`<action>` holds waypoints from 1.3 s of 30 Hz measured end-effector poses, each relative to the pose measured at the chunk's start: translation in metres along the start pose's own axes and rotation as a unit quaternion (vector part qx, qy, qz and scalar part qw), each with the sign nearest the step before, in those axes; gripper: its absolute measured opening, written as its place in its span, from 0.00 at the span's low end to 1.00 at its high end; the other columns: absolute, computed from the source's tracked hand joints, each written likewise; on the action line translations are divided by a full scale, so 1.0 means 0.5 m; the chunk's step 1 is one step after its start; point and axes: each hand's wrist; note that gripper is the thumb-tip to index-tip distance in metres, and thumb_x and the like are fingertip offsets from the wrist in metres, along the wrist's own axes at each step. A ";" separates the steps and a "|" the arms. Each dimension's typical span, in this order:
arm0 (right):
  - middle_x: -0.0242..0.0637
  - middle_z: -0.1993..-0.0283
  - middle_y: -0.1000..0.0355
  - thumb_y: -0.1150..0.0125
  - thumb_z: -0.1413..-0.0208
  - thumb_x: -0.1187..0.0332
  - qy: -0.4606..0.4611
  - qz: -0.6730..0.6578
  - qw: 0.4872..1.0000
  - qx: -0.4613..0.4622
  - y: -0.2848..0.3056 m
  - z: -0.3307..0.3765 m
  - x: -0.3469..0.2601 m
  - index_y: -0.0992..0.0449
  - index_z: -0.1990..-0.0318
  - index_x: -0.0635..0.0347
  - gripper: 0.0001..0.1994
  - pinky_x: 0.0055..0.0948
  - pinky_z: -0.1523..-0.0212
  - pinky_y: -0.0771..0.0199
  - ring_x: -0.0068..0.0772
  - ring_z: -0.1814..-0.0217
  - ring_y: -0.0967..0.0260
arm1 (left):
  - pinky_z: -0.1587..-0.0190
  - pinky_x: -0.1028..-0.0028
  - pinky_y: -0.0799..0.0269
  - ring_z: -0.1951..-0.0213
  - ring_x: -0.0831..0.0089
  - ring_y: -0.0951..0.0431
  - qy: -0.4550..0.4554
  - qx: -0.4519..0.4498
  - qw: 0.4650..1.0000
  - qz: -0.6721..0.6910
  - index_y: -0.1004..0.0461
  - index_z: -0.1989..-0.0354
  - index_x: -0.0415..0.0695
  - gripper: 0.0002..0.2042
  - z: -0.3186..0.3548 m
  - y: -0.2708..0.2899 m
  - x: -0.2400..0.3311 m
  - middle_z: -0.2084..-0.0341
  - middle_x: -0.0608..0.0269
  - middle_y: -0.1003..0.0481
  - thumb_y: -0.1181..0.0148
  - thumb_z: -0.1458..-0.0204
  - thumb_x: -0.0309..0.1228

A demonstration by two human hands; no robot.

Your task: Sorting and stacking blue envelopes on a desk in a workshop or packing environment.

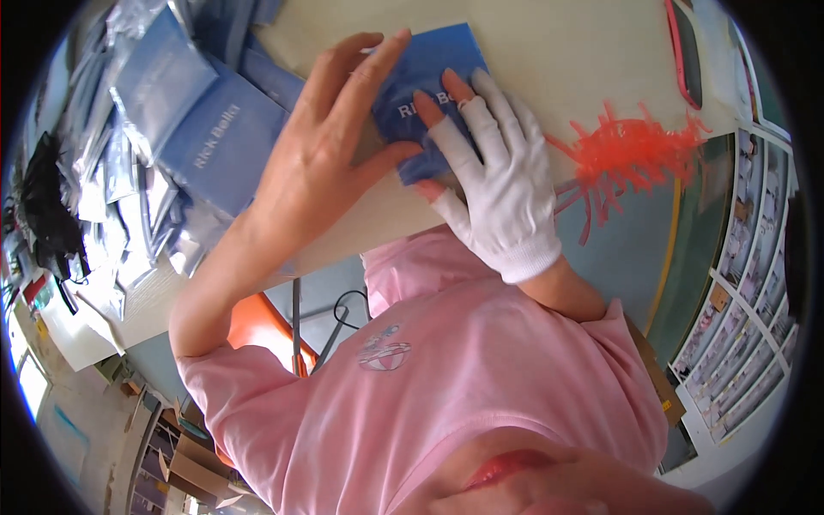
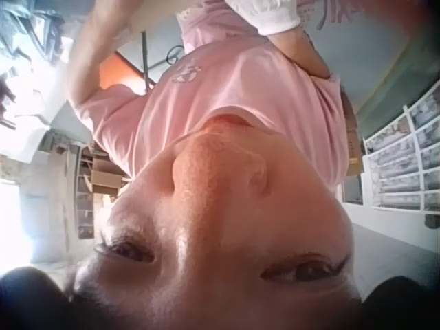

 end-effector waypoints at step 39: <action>0.46 0.21 0.54 0.45 0.44 0.33 0.040 0.152 0.980 -0.119 -0.122 -0.266 0.202 0.53 0.24 0.47 0.47 0.60 0.25 0.61 0.50 0.19 0.59 | 0.44 0.16 0.75 0.27 0.29 0.65 0.205 0.239 0.866 -0.389 0.44 0.27 0.46 0.55 0.015 -0.003 -0.074 0.27 0.33 0.57 0.41 0.60 0.72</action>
Point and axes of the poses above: each hand's wrist, its own z-axis away from the middle knuckle, its own y-axis out of the back of the hand, x = y × z
